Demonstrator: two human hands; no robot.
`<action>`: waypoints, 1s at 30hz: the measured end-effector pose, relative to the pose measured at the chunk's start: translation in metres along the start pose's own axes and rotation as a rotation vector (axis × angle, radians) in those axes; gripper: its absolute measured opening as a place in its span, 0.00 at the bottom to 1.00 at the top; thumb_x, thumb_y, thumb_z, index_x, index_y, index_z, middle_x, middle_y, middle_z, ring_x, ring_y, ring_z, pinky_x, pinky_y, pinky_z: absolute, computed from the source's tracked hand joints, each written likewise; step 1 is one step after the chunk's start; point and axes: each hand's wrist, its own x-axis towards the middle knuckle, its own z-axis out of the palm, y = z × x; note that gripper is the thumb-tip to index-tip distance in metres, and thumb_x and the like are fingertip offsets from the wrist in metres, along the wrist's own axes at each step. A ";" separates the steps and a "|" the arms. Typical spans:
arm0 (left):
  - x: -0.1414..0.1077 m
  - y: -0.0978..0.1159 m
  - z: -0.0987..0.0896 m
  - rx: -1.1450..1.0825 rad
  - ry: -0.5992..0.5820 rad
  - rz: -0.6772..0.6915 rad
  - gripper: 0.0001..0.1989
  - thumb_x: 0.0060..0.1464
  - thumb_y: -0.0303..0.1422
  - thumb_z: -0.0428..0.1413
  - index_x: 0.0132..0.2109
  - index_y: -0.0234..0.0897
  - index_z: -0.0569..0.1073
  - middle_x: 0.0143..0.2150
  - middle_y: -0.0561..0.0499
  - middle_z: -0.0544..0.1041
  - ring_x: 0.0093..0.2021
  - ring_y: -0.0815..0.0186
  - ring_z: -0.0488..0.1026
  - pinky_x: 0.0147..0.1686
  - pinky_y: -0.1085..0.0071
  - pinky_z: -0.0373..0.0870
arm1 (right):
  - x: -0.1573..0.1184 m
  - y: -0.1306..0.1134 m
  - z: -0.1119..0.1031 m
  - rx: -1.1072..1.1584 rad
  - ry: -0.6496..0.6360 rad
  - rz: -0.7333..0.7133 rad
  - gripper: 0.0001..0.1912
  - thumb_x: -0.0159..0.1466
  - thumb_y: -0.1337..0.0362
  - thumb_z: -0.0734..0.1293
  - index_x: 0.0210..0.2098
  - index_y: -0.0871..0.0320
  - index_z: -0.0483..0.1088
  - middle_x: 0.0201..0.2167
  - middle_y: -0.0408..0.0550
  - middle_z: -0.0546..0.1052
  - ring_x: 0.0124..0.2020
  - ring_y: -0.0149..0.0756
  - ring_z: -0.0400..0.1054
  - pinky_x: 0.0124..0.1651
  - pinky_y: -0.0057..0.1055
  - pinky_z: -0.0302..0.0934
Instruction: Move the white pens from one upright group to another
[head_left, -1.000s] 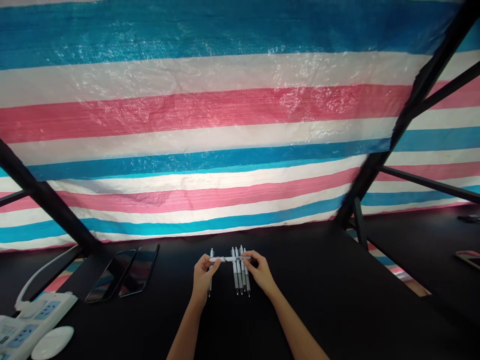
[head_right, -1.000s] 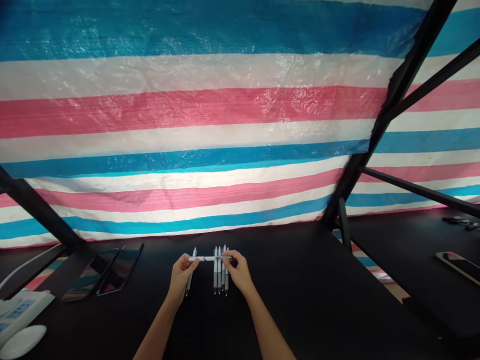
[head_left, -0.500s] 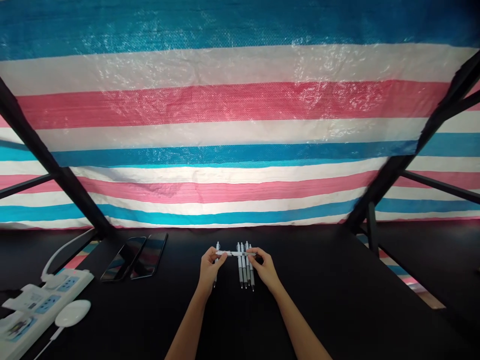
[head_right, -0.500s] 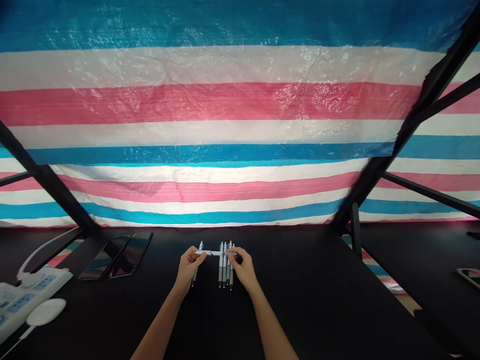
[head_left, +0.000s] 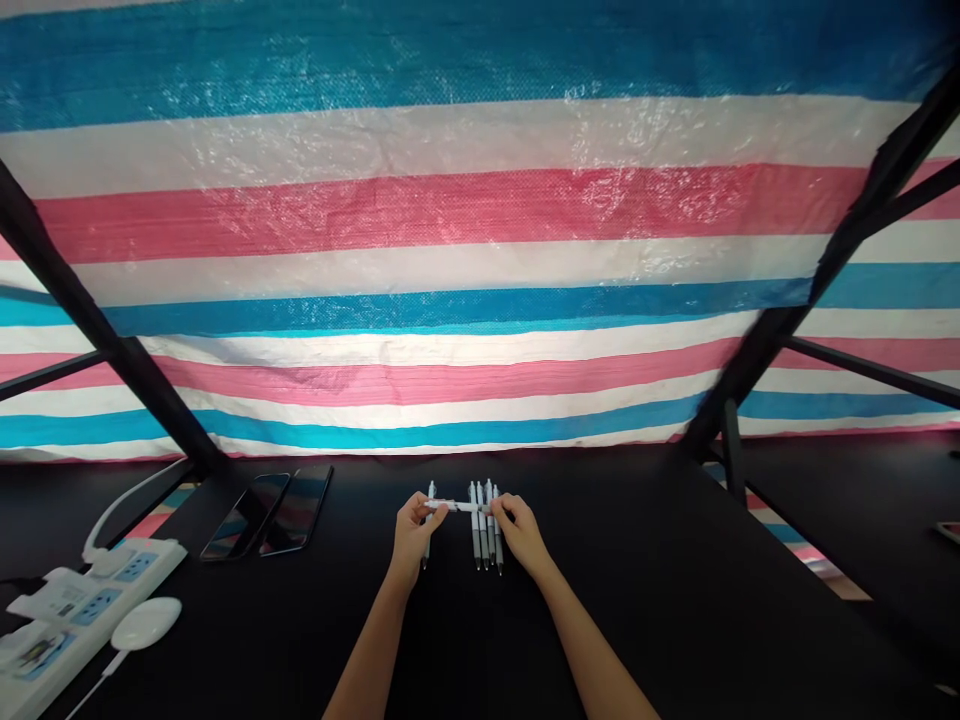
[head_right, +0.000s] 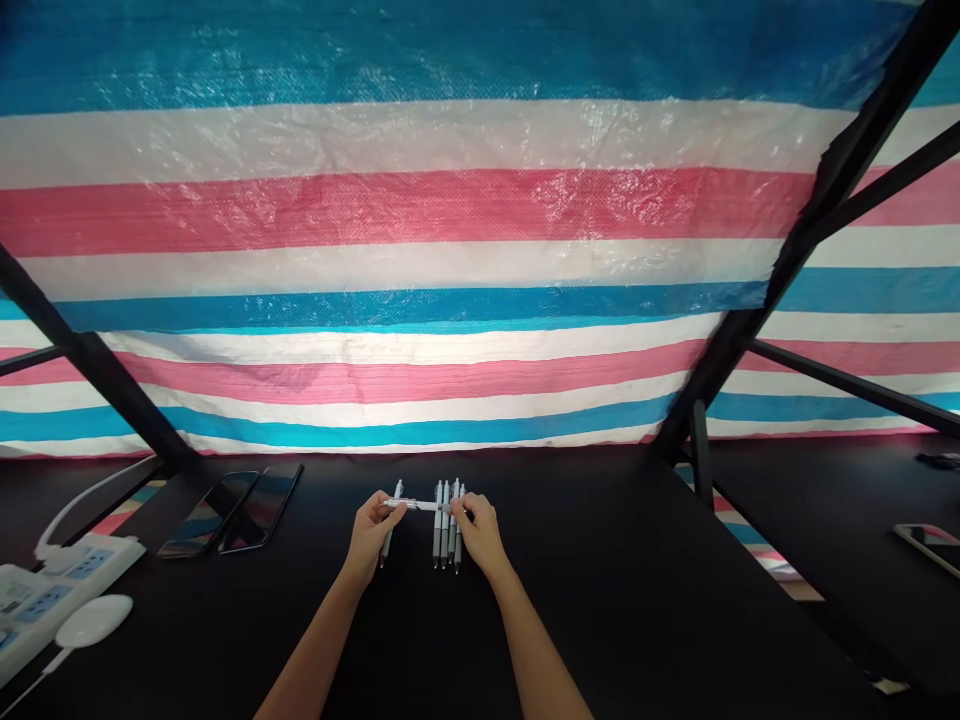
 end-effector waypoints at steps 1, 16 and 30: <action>0.000 0.000 0.000 -0.011 -0.001 -0.009 0.19 0.38 0.42 0.64 0.22 0.38 0.62 0.26 0.50 0.76 0.30 0.65 0.73 0.28 0.74 0.65 | 0.000 0.000 0.000 0.011 0.009 0.002 0.18 0.63 0.53 0.58 0.27 0.55 0.73 0.27 0.47 0.74 0.31 0.39 0.66 0.38 0.34 0.59; -0.001 0.002 0.001 -0.056 0.062 -0.035 0.19 0.34 0.42 0.65 0.22 0.38 0.63 0.21 0.53 0.72 0.25 0.66 0.72 0.23 0.75 0.66 | 0.000 -0.004 -0.002 0.017 0.044 0.012 0.16 0.62 0.54 0.58 0.25 0.55 0.69 0.26 0.46 0.72 0.32 0.39 0.65 0.38 0.34 0.58; 0.002 -0.002 0.000 -0.094 0.101 -0.004 0.18 0.36 0.42 0.65 0.22 0.39 0.63 0.22 0.53 0.72 0.31 0.64 0.74 0.29 0.73 0.68 | 0.000 -0.006 -0.003 0.077 0.054 0.036 0.22 0.63 0.51 0.57 0.20 0.56 0.67 0.23 0.45 0.70 0.31 0.38 0.63 0.38 0.33 0.57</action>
